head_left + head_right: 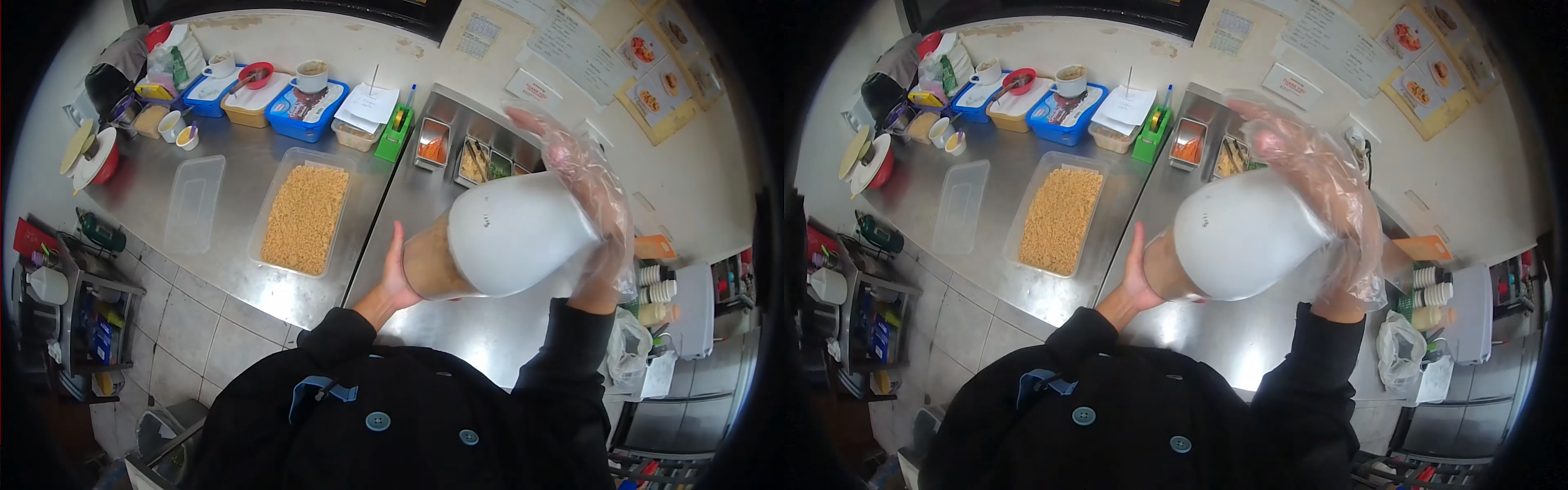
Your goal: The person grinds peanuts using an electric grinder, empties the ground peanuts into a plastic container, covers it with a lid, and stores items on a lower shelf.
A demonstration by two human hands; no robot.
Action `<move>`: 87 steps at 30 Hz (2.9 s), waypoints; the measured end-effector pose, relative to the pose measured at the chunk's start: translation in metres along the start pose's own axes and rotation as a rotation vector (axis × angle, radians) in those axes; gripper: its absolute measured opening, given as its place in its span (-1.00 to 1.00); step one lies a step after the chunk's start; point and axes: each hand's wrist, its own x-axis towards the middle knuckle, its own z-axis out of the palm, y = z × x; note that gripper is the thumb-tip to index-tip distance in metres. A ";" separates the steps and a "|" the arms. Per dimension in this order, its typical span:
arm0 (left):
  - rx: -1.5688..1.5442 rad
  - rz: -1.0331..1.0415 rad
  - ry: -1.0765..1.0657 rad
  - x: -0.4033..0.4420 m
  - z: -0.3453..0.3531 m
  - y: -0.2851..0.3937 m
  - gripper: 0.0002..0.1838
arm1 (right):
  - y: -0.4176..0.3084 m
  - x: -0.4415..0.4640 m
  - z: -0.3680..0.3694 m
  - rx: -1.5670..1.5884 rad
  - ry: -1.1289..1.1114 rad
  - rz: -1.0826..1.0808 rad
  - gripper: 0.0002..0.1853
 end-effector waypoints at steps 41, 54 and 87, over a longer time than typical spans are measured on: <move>-0.298 -0.123 -0.234 0.006 -0.022 -0.014 0.07 | 0.044 0.110 0.017 0.016 -0.243 0.396 -0.09; -0.045 0.059 -0.125 0.002 -0.008 0.004 0.03 | 0.052 0.064 -0.018 0.070 -0.140 0.320 -0.34; 0.012 0.099 0.033 0.002 -0.008 0.004 0.05 | -0.002 -0.001 -0.005 0.094 0.066 0.275 -0.37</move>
